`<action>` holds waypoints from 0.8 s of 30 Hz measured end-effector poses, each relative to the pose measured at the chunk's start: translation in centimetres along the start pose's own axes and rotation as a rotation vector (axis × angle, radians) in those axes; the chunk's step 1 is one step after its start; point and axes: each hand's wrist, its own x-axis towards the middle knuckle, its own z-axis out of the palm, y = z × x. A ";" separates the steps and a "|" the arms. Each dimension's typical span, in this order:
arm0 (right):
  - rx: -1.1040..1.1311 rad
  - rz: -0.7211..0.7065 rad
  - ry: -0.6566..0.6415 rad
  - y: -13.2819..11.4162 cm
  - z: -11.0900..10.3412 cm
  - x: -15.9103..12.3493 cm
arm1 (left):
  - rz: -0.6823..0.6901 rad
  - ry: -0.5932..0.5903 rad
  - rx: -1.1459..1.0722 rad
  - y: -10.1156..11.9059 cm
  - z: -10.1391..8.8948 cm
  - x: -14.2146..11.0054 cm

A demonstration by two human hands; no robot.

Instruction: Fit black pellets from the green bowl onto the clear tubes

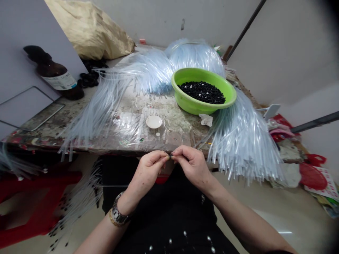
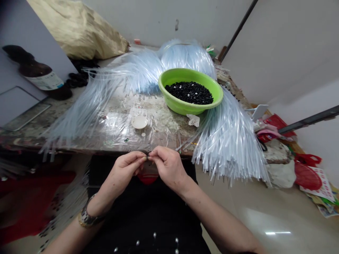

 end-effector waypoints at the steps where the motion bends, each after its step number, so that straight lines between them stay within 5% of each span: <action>1: 0.012 0.012 0.003 0.1 0.0 0.0 | 0.001 -0.001 -0.003 0.0 0.1 0.1; 7: 0.156 0.134 0.014 0.7 -0.7 0.7 | 0.002 -0.040 0.062 0.4 -0.1 0.5; 13: 0.128 0.091 0.026 0.3 -1.7 1.3 | 0.075 -0.087 0.181 0.3 -0.7 0.6; 24: 0.207 0.139 0.126 0.4 -2.2 2.1 | -0.002 -0.039 0.025 0.7 0.0 1.4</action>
